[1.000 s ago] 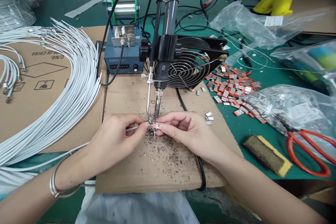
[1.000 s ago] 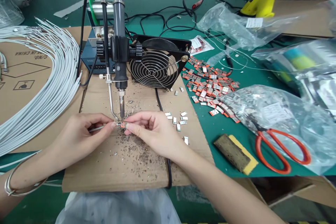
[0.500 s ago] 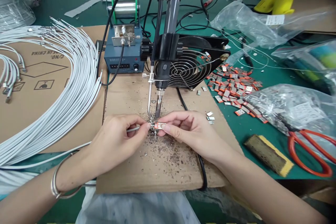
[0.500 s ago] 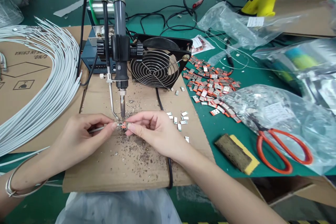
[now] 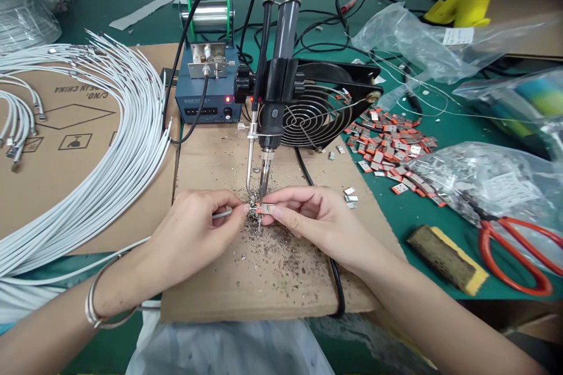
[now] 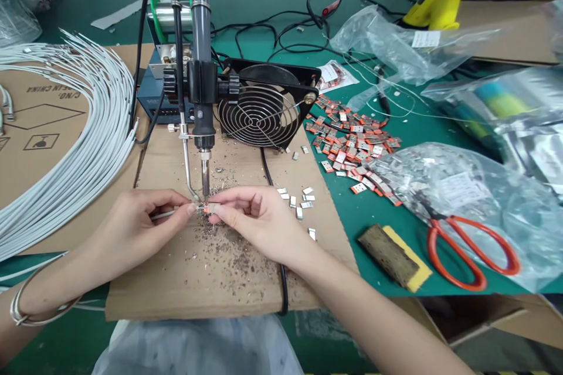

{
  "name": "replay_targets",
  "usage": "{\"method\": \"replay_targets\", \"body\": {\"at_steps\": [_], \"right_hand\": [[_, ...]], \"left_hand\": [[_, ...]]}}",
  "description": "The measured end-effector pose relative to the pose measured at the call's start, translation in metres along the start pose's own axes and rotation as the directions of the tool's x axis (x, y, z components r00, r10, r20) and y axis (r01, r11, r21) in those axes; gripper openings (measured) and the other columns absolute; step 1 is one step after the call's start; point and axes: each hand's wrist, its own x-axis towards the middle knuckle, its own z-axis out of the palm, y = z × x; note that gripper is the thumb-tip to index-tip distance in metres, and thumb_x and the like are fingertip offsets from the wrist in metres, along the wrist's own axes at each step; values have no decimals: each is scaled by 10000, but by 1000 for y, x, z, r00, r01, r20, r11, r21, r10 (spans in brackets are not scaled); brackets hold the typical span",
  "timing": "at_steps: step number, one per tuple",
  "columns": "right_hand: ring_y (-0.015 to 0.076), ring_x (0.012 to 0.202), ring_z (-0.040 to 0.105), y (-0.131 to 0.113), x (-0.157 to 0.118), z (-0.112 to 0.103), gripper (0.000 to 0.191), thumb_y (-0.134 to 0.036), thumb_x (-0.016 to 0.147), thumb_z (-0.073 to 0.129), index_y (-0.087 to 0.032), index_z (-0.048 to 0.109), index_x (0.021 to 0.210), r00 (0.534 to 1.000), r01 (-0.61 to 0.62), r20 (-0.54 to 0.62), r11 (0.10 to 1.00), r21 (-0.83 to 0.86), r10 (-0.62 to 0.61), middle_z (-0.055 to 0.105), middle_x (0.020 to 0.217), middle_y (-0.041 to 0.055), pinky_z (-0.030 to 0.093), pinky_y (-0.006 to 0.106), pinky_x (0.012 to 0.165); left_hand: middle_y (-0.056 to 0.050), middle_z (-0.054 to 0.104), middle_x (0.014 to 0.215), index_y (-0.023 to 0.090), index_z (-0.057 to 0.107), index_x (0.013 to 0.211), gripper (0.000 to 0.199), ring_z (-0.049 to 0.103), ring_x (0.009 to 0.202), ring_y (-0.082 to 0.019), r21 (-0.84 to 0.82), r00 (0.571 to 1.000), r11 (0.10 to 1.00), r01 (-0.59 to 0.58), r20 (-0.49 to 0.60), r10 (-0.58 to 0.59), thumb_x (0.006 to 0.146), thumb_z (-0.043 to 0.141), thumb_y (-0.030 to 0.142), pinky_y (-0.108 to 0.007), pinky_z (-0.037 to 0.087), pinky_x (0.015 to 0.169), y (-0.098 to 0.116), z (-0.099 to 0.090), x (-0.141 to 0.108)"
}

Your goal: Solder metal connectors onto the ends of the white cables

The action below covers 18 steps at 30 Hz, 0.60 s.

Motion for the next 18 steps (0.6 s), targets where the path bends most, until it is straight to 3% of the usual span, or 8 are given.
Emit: {"method": "replay_targets", "body": {"at_steps": [7,18], "right_hand": [[112,640,658,0,0,0,130,-251,699,695,-169,651,790,1000,-26,-7,999,29,26,710,677,19,481,196,568],[66,536,607,0,1,0,92,-225,718,676,-163,652,781,1000,0,28,998,57,-2,704,649,9,392,153,429]], "left_hand": [[19,598,559,157,678,776,253,445,477,-84,18,999,1000,10,35,-10,845,457,259,-192,313,451,4,-3,1],[24,610,566,163,681,778,239,447,466,-77,-5,1000,1000,3,14,-3,845,472,257,-185,304,438,5,-3,1]]}}
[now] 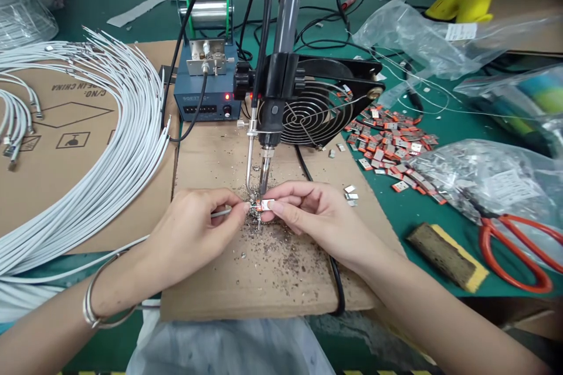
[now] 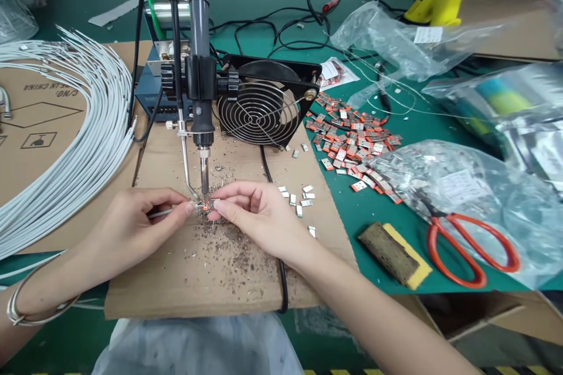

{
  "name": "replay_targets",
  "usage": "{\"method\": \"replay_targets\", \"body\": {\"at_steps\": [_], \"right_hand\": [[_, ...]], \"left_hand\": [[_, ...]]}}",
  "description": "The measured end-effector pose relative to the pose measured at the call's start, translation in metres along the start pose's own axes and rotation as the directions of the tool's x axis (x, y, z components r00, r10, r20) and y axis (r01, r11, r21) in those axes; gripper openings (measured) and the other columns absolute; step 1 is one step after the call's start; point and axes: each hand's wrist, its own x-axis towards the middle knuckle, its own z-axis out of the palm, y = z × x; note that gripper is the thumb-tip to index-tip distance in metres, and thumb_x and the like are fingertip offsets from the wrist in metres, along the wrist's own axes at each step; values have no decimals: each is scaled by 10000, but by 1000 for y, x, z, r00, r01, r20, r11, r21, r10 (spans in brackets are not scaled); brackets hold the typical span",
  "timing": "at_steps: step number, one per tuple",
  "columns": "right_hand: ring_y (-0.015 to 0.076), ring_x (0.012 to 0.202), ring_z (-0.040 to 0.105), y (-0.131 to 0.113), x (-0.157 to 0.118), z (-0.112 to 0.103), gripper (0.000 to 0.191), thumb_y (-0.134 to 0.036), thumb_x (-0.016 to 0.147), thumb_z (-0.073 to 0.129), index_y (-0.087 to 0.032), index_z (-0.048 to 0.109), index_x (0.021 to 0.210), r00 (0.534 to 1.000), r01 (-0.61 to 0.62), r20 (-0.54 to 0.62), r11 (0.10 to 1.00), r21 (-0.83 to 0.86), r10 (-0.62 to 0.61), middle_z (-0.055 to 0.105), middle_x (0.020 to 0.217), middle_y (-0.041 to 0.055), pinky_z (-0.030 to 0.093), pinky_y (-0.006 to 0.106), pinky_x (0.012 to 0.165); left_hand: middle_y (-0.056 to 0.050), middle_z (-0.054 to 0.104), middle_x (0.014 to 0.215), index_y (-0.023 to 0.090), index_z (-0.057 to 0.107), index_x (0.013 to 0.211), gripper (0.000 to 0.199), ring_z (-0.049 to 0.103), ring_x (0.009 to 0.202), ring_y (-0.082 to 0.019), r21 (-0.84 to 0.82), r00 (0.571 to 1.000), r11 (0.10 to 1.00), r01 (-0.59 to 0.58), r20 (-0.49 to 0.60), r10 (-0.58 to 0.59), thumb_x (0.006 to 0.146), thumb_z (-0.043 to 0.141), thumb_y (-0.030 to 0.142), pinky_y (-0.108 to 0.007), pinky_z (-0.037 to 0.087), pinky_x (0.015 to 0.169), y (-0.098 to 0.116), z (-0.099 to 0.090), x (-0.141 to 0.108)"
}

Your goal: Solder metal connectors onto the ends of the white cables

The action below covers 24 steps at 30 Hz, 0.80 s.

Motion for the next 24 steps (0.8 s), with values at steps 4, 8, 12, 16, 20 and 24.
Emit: {"method": "replay_targets", "body": {"at_steps": [4,8,12,16,20,24], "right_hand": [[70,552,616,0,0,0,94,-223,715,678,-160,651,779,1000,-9,-5,1000,-2,9,709,654,19,386,150,423],[73,539,610,0,0,0,93,-225,713,680,-162,654,777,1000,-5,-10,1000,-7,4,708,656,17,383,158,416],[59,496,582,0,1,-1,99,-235,713,683,-169,653,780,1000,-5,1,1000,1,5,705,649,10,376,159,410],[68,478,571,0,0,-1,131,-271,700,693,-170,647,771,1000,-22,-5,1000,2,22,695,627,8,377,175,400],[79,501,586,-1,0,-1,153,-289,691,700,-168,645,767,1000,-30,-8,1000,4,30,692,621,8,396,180,419],[91,546,615,0,-1,-1,174,-300,677,716,-170,648,768,999,-40,1,999,32,40,695,616,8,436,183,467]], "left_hand": [[28,594,547,164,684,776,238,430,454,-74,2,1000,1000,-8,-2,8,844,475,254,-184,290,424,0,1,1],[31,573,524,169,686,773,235,423,443,-77,1,1000,1000,-8,-9,8,841,479,256,-186,286,417,0,0,1],[29,579,525,168,686,773,236,431,445,-78,1,1000,1000,-12,-9,12,842,478,255,-186,284,411,0,0,0],[28,615,559,171,681,760,240,447,456,-76,-12,998,999,-43,-46,42,847,476,262,-180,295,412,-4,3,-1],[25,618,558,168,680,759,244,460,458,-78,-6,997,998,-67,-50,67,849,474,262,-181,309,421,-6,4,-1],[29,593,531,163,683,765,243,456,453,-77,3,998,999,-46,-31,46,846,476,262,-182,307,425,-5,3,-1]]}}
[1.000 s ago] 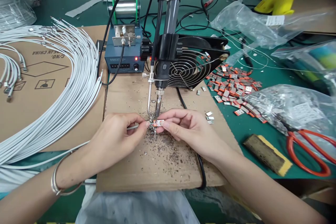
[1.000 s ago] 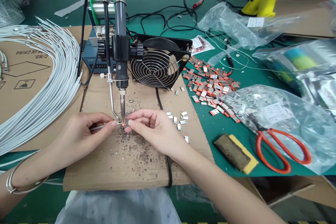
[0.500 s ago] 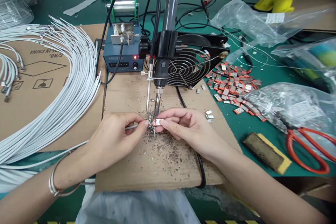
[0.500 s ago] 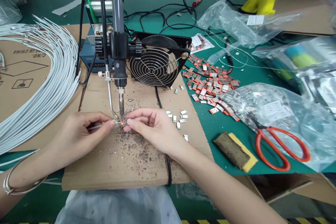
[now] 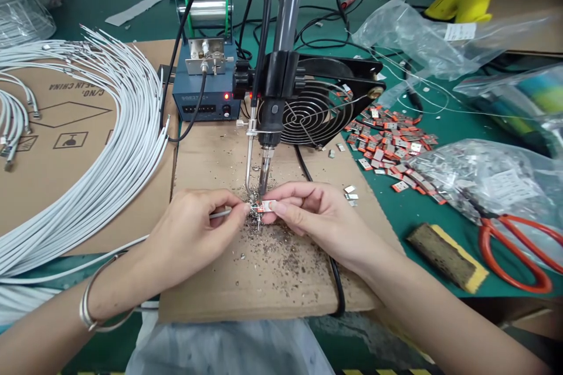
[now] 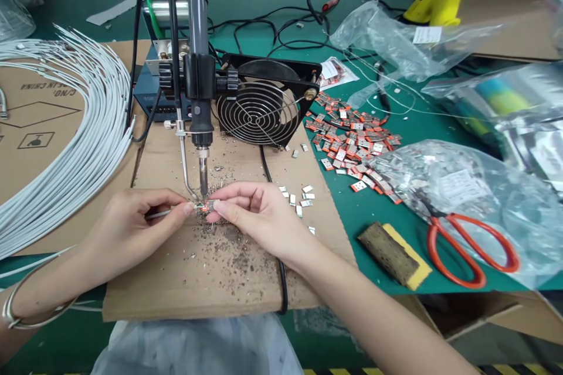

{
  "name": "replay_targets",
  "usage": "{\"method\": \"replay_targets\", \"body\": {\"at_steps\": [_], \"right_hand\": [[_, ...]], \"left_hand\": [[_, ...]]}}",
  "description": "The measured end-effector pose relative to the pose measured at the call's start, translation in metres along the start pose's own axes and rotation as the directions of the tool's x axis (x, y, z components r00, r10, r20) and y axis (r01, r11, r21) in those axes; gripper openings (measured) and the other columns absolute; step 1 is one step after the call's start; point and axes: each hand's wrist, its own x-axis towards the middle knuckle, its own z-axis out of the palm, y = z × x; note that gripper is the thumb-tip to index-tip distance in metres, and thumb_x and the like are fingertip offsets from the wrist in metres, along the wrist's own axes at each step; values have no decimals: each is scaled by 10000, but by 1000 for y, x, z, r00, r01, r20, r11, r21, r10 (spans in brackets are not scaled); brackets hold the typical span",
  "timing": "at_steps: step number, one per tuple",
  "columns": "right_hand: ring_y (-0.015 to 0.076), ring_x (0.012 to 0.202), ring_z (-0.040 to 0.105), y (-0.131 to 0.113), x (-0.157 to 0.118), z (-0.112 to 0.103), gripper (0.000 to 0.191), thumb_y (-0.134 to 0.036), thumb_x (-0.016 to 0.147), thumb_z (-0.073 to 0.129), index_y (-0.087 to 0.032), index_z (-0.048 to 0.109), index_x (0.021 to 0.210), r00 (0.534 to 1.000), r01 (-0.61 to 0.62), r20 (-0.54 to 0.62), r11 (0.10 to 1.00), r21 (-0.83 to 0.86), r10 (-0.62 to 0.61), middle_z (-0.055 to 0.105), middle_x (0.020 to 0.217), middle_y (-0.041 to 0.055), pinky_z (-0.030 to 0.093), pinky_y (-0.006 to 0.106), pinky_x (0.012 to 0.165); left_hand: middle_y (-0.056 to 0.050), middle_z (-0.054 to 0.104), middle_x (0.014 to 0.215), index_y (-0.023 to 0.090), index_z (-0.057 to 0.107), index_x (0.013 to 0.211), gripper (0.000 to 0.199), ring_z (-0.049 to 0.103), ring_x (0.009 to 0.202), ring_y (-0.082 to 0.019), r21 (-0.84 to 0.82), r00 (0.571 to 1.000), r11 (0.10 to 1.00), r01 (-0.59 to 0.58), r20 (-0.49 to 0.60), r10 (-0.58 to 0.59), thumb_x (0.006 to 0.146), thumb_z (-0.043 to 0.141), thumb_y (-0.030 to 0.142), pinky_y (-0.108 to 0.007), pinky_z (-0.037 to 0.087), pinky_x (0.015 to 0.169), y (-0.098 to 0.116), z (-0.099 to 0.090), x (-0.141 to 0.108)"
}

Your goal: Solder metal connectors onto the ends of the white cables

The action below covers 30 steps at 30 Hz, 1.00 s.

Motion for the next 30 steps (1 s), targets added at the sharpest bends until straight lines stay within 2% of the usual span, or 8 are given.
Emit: {"method": "replay_targets", "body": {"at_steps": [5,9,15,18,23,27,30], "right_hand": [[113,608,650,1,1,0,178,-311,670,724,-177,648,761,1000,0,2,1000,23,0,700,624,12,488,205,556],[134,643,671,2,1,1,177,-300,661,726,-170,653,756,999,10,-41,999,-33,-11,706,648,21,508,221,581],[115,652,671,2,0,1,144,-270,676,715,-170,663,765,999,10,-38,998,-58,-12,712,670,15,506,199,611],[97,631,657,0,-3,-2,143,-272,682,716,-162,668,760,1000,-4,-1,997,-83,4,712,668,19,491,180,603],[88,580,629,-6,-21,-6,134,-274,694,709,-164,666,756,997,-10,74,993,-120,19,705,647,24,467,169,541],[85,582,616,-5,-42,-2,121,-264,713,695,-172,660,783,997,23,72,994,-108,-15,702,661,25,458,166,534],[73,567,601,-3,-51,2,106,-248,711,695,-167,650,761,997,23,71,997,-77,-18,696,642,19,450,156,536]], "left_hand": [[25,608,561,173,677,759,259,447,461,-83,-19,1000,1000,21,1,-21,851,466,292,-190,302,428,-1,1,-1],[2,632,604,162,673,775,277,481,498,-100,9,999,1000,28,31,-28,858,445,294,-203,330,461,-2,1,1],[11,603,561,164,668,755,268,460,488,-101,56,997,997,54,58,-57,853,453,290,-212,326,474,0,0,1],[12,621,583,178,671,786,257,484,495,-102,36,998,999,20,63,-22,859,446,278,-207,329,475,2,1,-3],[3,637,599,178,674,796,260,531,513,-108,28,990,998,-48,132,44,877,433,238,-205,357,494,15,-1,-17],[-5,679,716,188,648,816,272,593,601,-119,-26,982,993,-116,151,118,908,398,244,-210,408,573,21,2,-33],[24,669,689,213,630,870,245,588,577,-112,-18,978,987,-159,131,160,917,392,248,-211,407,564,22,5,-44]]}}
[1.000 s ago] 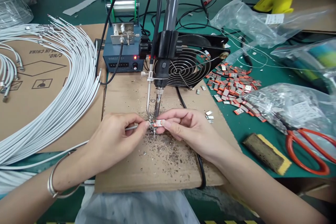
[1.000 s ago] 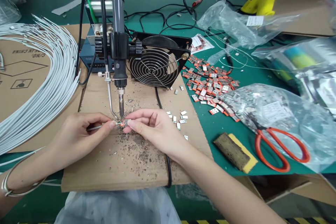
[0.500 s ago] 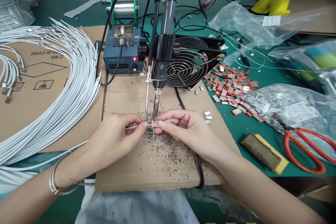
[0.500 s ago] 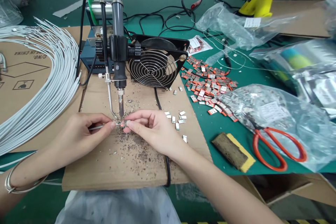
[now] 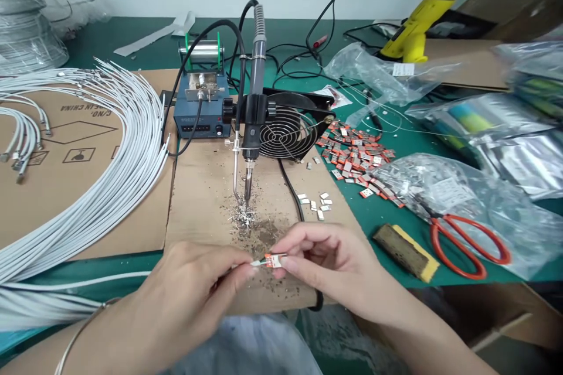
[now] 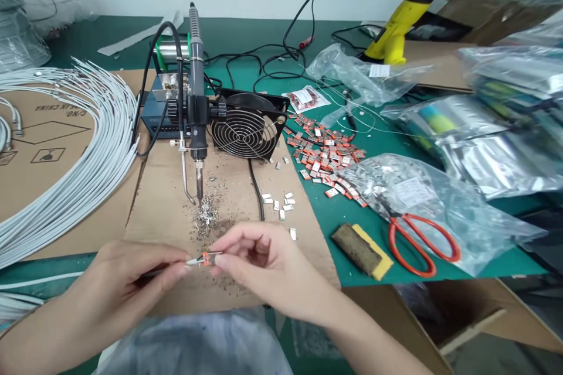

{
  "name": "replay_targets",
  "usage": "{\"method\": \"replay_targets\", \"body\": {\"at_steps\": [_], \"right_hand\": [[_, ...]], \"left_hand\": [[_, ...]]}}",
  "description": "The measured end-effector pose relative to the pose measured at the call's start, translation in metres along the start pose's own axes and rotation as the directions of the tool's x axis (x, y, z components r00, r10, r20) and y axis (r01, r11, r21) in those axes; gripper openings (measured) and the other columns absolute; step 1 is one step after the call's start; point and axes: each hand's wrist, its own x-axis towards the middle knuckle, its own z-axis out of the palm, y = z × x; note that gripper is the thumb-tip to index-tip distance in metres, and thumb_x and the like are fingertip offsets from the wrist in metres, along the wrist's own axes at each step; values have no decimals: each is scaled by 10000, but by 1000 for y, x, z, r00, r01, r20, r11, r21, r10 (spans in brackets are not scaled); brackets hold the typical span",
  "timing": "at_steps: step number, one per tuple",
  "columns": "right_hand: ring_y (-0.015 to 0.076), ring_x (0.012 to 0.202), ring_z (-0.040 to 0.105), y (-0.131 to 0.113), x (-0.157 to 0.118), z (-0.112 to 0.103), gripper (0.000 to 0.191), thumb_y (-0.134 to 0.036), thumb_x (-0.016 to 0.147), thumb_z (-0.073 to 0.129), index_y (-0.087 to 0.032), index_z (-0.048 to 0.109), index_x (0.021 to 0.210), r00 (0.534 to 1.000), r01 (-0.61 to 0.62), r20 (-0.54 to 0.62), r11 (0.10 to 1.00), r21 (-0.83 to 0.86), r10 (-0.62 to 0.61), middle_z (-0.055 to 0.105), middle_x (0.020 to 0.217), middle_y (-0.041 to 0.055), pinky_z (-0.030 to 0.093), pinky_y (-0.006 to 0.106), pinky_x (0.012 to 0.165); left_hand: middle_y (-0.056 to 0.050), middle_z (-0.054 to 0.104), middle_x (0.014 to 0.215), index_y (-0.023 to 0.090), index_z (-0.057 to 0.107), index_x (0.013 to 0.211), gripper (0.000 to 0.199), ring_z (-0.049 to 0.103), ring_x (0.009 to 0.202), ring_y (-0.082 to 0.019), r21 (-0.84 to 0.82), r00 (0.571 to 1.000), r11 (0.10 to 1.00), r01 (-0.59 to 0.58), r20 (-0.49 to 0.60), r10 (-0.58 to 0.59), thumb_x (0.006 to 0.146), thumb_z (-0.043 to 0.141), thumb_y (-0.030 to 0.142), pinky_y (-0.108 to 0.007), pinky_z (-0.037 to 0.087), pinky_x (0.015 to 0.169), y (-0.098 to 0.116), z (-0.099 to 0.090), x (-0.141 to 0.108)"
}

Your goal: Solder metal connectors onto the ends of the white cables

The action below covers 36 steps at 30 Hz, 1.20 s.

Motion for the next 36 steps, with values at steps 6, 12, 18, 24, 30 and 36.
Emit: {"method": "replay_targets", "body": {"at_steps": [6,12,18,24,30,36], "right_hand": [[77,534,591,7,-8,6,151,-285,711,696,-152,651,765,1000,4,22,999,42,-5,692,634,31,422,155,477],[60,580,635,18,-14,9,74,-227,732,689,-175,666,780,997,10,79,983,182,-24,705,657,8,433,106,492],[49,598,645,21,-18,13,59,-172,772,647,-203,672,816,990,86,94,970,226,-110,708,676,-13,465,99,530],[67,648,654,19,-26,15,112,-114,767,630,-200,677,820,980,198,14,978,60,-199,714,714,4,489,119,595],[71,626,654,23,-29,16,98,-116,760,632,-190,669,813,973,232,-12,973,-11,-232,713,707,11,481,116,561],[96,633,675,24,-28,19,63,-158,761,647,-174,654,821,980,200,6,979,41,-201,726,696,32,503,137,570]], "left_hand": [[35,685,760,228,610,930,186,623,630,-107,24,997,997,-70,-38,71,904,429,190,-195,436,592,1,5,-14],[-3,700,731,176,613,901,181,619,542,-118,104,965,975,-195,-159,210,894,432,169,-192,430,491,3,10,-22],[33,671,722,222,577,951,129,608,588,-110,89,970,982,-169,-162,181,888,470,185,-203,434,556,-2,18,-31],[54,680,813,254,556,1003,152,625,664,-105,59,973,986,-154,-165,162,870,515,192,-209,430,613,-4,23,-36],[33,665,720,223,593,970,142,567,565,-103,31,971,985,-172,-164,175,872,500,179,-205,386,532,-4,22,-35],[28,671,747,219,589,937,132,571,574,-96,-7,980,988,-157,-123,155,883,478,173,-194,389,541,-6,21,-35]]}}
